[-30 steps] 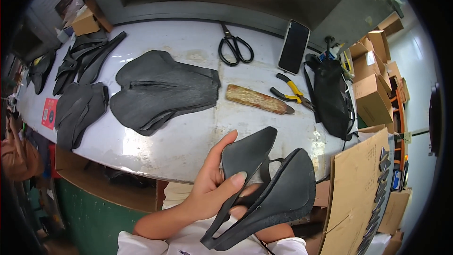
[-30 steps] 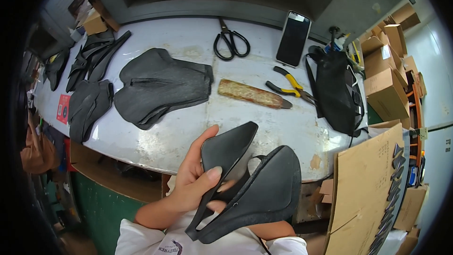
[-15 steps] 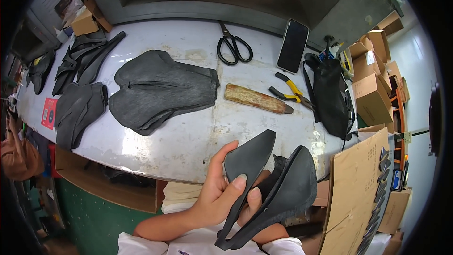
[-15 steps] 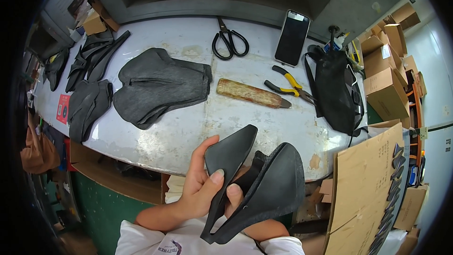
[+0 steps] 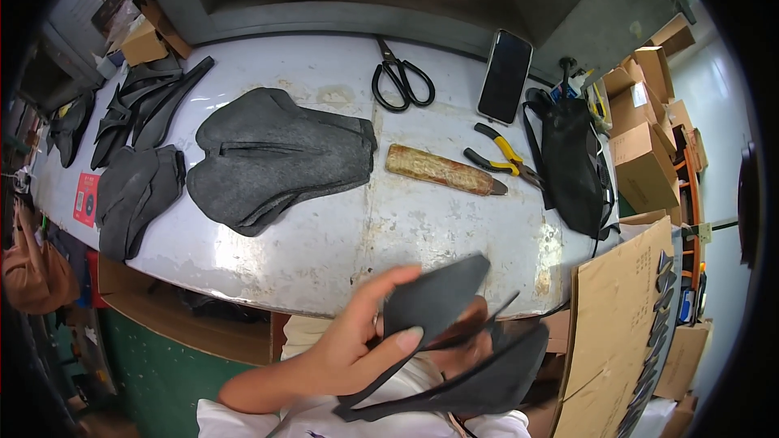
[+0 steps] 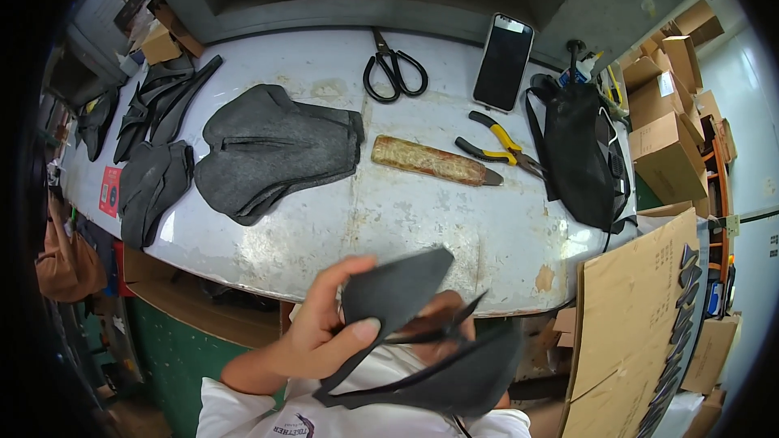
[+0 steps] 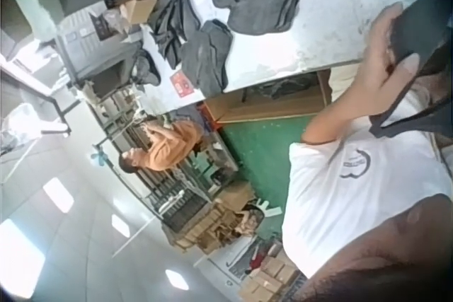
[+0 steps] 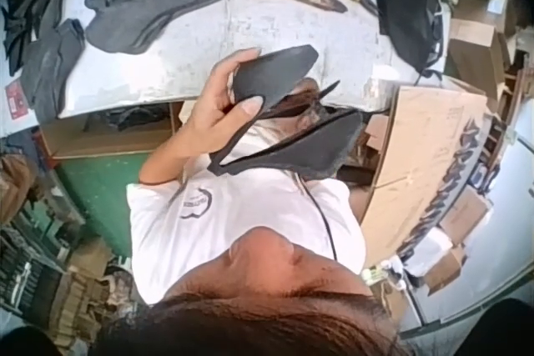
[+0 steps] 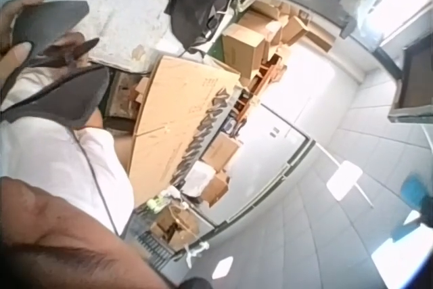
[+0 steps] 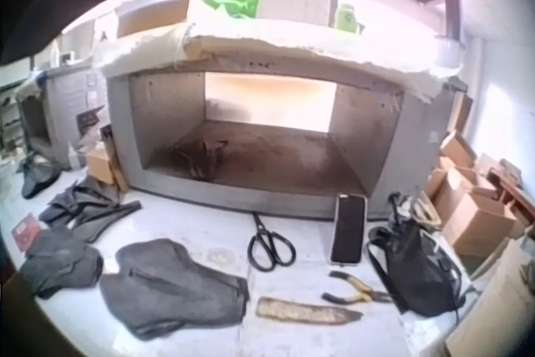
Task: Inspecting and arranging bicycle saddle components on a workbench in a manufacturing facility.
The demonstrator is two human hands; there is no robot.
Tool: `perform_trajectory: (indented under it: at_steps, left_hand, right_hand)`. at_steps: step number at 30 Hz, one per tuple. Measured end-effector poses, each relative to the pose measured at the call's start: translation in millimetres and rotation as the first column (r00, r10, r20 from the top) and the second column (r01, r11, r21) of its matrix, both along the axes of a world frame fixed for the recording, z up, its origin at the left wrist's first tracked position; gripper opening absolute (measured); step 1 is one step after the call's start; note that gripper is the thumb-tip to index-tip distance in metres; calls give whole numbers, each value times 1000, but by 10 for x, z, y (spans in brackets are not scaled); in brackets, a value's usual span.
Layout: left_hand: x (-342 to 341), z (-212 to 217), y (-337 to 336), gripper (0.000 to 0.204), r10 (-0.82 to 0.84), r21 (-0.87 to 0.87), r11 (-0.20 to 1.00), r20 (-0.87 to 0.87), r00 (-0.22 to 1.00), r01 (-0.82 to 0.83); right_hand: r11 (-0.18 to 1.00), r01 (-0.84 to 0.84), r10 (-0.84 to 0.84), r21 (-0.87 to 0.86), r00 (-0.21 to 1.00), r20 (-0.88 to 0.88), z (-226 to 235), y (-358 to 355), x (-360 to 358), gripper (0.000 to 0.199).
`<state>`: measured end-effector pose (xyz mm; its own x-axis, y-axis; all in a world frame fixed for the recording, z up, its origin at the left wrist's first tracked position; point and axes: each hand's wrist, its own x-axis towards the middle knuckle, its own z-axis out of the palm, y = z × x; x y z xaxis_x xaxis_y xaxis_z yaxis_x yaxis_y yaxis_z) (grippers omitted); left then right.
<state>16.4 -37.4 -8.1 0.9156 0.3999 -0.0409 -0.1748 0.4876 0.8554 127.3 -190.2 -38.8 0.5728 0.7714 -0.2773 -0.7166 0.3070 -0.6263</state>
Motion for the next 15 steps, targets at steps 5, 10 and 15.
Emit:
perform_trajectory:
  at_steps: [5,10,15]
  left_hand:
    - [-110,12,134,59,-279,131,947,-113,954,293]
    - [-127,63,163,60,-322,-117,944,-141,936,307]
    - [-145,33,171,61,-385,-201,912,-123,915,357]
  right_hand:
    - [989,54,48,-135,754,655,4,-48,211,17]
    - [934,318,-311,164,494,812,-42,86,159,23]
    - [920,326,-364,216,508,781,123,179,100,21]
